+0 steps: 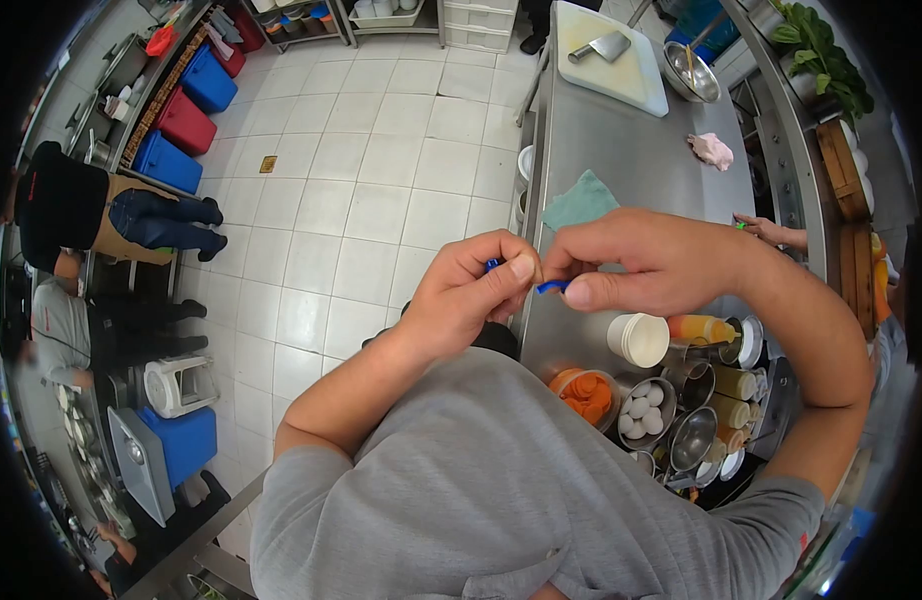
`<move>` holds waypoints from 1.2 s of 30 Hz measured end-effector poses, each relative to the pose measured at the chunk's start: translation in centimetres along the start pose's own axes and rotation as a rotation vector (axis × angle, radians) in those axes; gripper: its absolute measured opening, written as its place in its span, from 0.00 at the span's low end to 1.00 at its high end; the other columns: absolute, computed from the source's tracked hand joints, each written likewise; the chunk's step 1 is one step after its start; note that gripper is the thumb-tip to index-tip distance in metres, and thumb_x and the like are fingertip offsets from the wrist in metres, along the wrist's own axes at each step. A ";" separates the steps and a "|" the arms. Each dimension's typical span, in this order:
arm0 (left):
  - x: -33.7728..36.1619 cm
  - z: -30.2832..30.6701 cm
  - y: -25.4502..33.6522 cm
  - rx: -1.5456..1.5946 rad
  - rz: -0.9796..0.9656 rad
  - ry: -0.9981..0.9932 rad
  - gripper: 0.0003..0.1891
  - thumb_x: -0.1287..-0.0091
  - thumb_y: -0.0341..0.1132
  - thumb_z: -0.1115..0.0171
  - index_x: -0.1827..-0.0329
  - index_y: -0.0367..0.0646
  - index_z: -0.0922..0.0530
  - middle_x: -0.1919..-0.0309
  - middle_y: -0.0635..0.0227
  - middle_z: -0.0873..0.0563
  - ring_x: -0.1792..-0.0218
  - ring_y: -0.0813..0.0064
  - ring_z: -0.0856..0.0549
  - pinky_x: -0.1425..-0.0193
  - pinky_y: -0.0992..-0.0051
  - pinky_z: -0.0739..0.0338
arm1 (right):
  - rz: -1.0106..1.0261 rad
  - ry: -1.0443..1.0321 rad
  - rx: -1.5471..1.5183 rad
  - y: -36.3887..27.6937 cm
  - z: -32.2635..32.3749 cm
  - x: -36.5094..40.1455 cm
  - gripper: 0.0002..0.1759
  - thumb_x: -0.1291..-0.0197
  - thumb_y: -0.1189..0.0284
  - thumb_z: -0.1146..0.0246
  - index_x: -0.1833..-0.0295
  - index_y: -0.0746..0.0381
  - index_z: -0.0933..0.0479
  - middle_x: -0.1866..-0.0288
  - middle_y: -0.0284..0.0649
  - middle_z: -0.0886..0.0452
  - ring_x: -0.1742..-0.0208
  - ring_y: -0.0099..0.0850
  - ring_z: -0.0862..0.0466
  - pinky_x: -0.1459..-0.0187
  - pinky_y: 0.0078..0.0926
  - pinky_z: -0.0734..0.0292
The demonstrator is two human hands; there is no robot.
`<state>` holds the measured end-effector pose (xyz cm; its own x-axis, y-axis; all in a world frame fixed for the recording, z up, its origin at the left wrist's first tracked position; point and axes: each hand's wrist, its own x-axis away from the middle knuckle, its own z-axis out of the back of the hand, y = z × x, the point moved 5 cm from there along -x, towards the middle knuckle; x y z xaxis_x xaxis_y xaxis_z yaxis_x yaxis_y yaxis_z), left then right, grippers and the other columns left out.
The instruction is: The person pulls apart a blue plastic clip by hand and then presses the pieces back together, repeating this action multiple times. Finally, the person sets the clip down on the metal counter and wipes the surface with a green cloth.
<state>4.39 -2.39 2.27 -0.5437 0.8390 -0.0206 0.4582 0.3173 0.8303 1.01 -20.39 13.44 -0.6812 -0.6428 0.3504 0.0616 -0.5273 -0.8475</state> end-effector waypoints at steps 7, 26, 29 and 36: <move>-0.1 -0.2 1.0 -0.256 -0.188 0.072 0.09 0.10 0.37 0.39 0.47 0.40 0.18 0.66 0.76 0.22 0.69 0.85 0.28 0.67 0.78 0.34 | -0.183 0.092 -0.208 0.2 0.3 0.0 0.26 0.09 0.49 0.42 0.40 0.64 0.18 0.52 0.38 0.10 0.51 0.27 0.11 0.46 0.32 0.15; 0.1 0.1 3.1 -0.835 -0.610 0.339 0.03 0.20 0.26 0.29 0.55 0.37 0.13 0.69 0.67 0.17 0.73 0.77 0.23 0.68 0.73 0.30 | -0.255 0.171 -0.255 0.4 0.4 -0.1 0.24 0.08 0.53 0.41 0.39 0.66 0.19 0.52 0.36 0.11 0.52 0.25 0.09 0.47 0.29 0.14; 0.0 0.0 3.0 -0.764 -0.536 0.260 0.04 0.19 0.28 0.29 0.55 0.38 0.14 0.68 0.68 0.16 0.70 0.79 0.22 0.65 0.74 0.29 | -0.197 0.191 -0.209 0.6 0.4 -0.1 0.21 0.10 0.55 0.38 0.40 0.66 0.19 0.54 0.36 0.12 0.53 0.26 0.10 0.49 0.31 0.15; -0.1 0.4 2.3 -0.508 -0.412 0.232 0.04 0.16 0.29 0.29 0.49 0.39 0.15 0.63 0.75 0.16 0.64 0.86 0.23 0.60 0.79 0.29 | -0.057 0.274 -0.026 0.3 0.6 -0.1 0.18 0.14 0.59 0.33 0.39 0.65 0.20 0.56 0.38 0.13 0.58 0.28 0.16 0.53 0.33 0.19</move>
<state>5.72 -1.57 3.97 -0.7649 0.5605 -0.3176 -0.1731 0.2961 0.9394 1.54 -20.81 13.35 -0.8550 -0.4363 0.2804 0.0006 -0.5415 -0.8407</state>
